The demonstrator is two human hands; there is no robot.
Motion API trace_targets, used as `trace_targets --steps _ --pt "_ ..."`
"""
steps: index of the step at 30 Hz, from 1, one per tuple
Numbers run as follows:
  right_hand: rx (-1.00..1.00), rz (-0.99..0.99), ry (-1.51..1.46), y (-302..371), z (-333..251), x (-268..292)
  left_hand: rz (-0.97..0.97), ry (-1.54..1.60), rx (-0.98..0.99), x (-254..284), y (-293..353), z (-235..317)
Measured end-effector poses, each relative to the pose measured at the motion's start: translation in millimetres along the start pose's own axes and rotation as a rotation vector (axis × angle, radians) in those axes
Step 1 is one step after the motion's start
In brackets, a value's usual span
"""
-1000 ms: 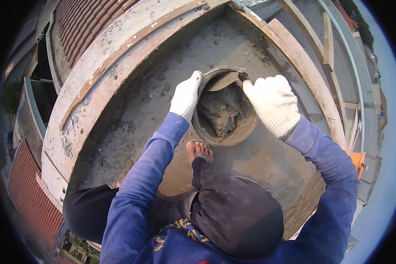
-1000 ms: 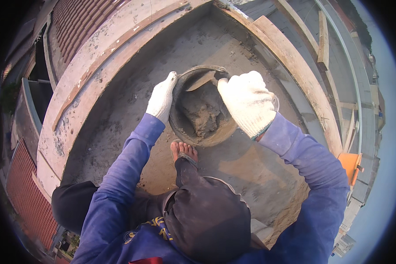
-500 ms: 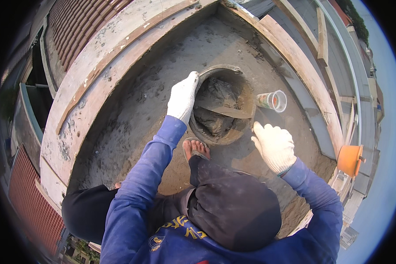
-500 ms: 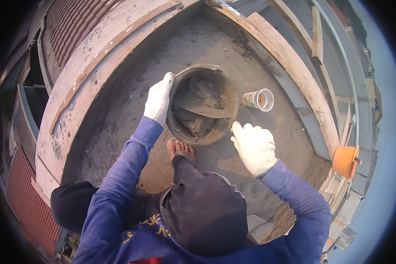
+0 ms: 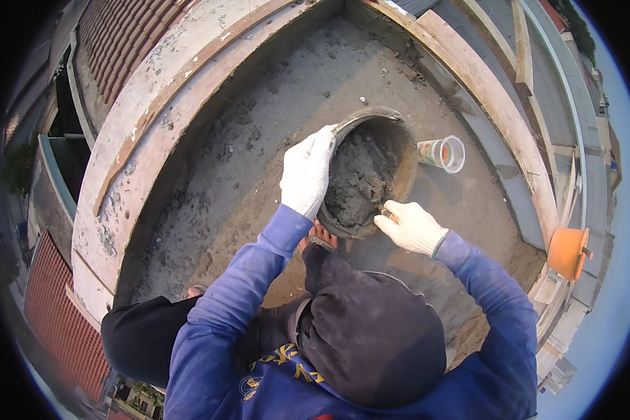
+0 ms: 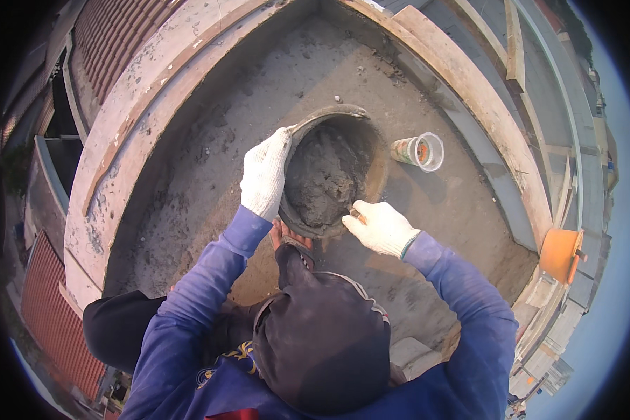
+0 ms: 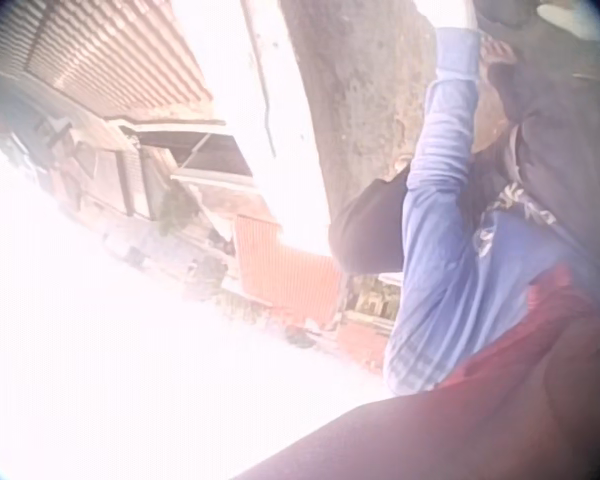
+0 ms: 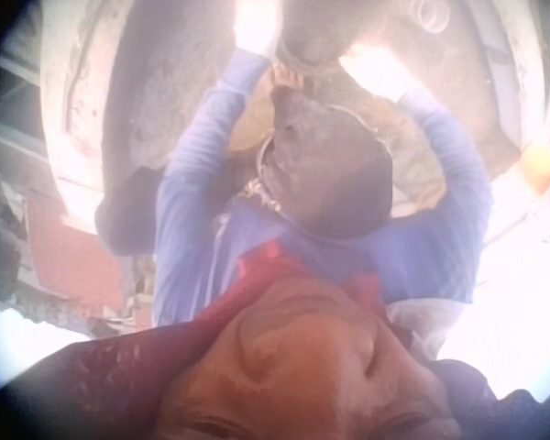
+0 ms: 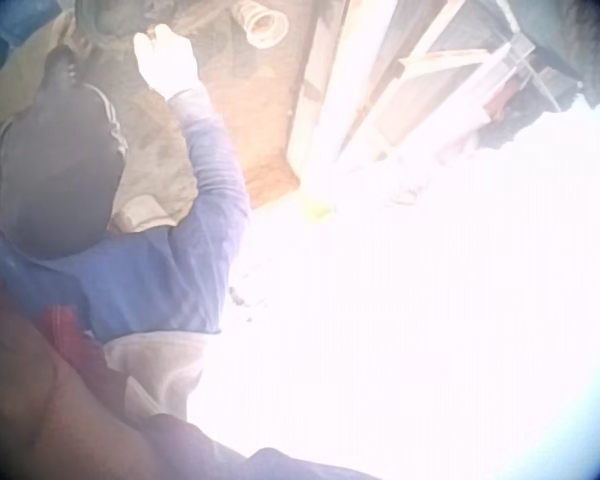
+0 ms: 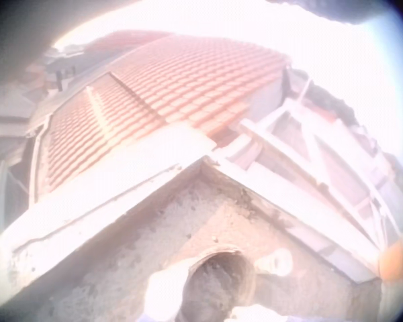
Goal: The person scoops wet cement from a bucket using a trowel and applies it to a curved concrete structure on a rooftop. They repeatedly smooth the surface along the edge and interior of the structure.
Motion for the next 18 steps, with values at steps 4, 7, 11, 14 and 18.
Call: trace_targets --steps 4,7,11,14,18 --pt "0.015 -0.068 -0.138 15 -11 -8 0.021 -0.024 0.000 -3 -1 6" --pt "-0.007 -0.112 -0.197 25 -10 -3 0.061 0.036 0.073 -4 -5 -2" --pt "0.124 0.027 -0.104 39 -11 28 0.133 0.003 0.023 5 -12 -10" --pt "0.351 0.425 0.269 49 -24 58 0.206 0.191 0.267 13 -12 -28" --pt "0.248 0.574 0.540 67 -29 90 0.202 0.132 0.349 12 -5 -23"
Point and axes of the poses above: each hand's wrist, its own y-axis away from the middle knuckle, its own x-axis out of the back of the hand, z = x × y, the point moved 8 cm from there along -y, towards the middle knuckle, and after that the axes turned 2 degrees about -x, right-handed, at the moved point
